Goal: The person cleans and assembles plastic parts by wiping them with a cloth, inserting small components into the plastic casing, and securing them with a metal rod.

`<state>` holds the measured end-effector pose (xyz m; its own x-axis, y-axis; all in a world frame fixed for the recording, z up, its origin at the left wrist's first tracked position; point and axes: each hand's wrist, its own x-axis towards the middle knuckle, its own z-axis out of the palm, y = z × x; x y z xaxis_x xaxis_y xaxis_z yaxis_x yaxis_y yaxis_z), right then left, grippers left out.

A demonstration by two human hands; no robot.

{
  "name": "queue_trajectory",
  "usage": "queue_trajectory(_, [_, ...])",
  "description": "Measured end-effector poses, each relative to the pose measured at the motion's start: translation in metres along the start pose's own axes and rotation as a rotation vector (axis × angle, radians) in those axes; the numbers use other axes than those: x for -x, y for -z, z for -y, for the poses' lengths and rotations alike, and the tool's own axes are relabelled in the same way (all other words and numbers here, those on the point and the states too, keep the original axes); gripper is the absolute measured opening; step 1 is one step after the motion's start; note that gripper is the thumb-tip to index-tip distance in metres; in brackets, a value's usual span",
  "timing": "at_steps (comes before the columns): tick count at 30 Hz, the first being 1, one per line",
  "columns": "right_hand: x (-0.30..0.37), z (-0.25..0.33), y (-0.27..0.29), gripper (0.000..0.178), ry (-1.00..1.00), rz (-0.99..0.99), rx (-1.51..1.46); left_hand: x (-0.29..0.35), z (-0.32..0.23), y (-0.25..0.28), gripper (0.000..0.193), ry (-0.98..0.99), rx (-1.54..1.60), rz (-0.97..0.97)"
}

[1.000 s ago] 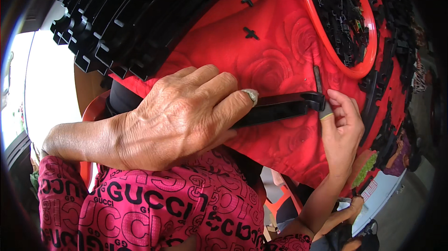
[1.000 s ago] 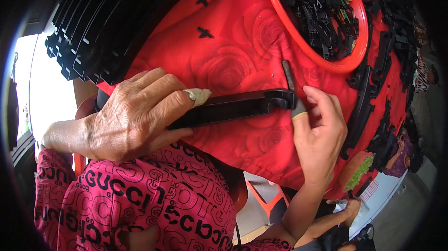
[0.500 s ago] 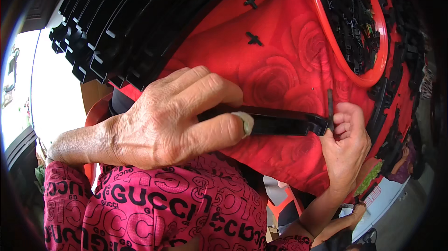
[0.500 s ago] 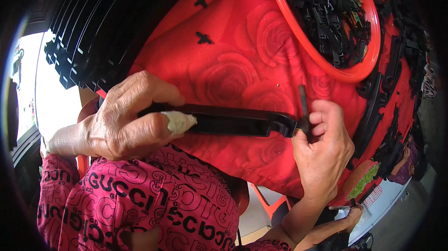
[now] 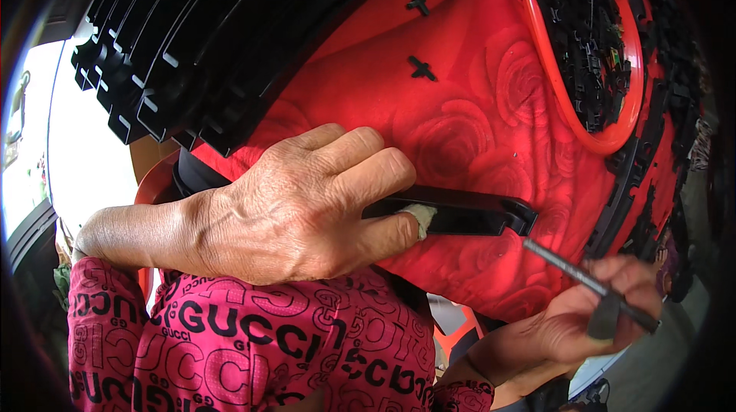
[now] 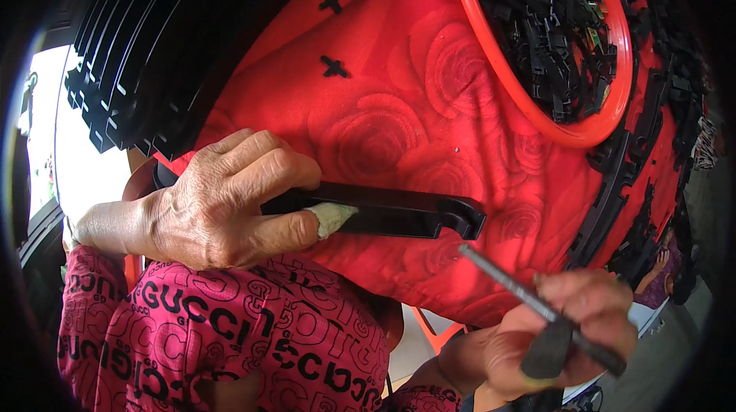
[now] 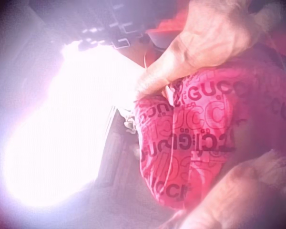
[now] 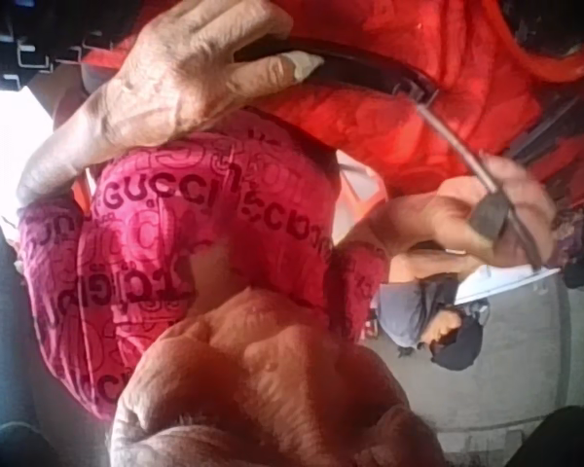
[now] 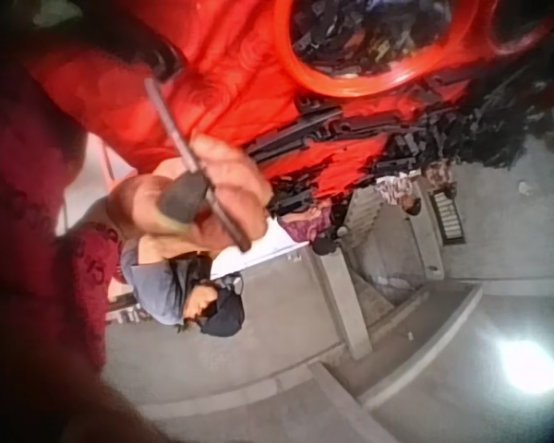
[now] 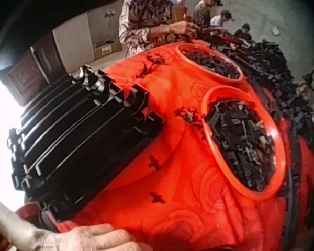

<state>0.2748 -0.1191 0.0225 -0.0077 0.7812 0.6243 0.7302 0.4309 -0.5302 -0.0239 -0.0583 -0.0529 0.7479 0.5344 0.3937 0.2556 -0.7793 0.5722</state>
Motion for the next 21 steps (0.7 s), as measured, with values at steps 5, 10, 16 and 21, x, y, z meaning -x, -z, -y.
queue_trajectory(5, [0.003,0.017,-0.008,0.034,0.006,0.069,-0.208,-0.002,0.0,-0.001,0.029,-0.01,-0.018,-0.02])
queue_trajectory(10, [0.016,0.011,-0.058,0.042,-0.121,0.079,-0.288,0.004,0.001,-0.006,0.028,-0.002,-0.036,-0.067])
queue_trajectory(16, [0.009,0.022,-0.063,0.036,-0.269,0.234,-0.581,0.007,0.0,0.001,0.027,-0.012,0.013,-0.039])
queue_trajectory(21, [0.01,0.029,-0.067,0.04,-0.753,0.203,-1.251,0.01,-0.002,0.0,0.026,0.009,0.011,-0.056])
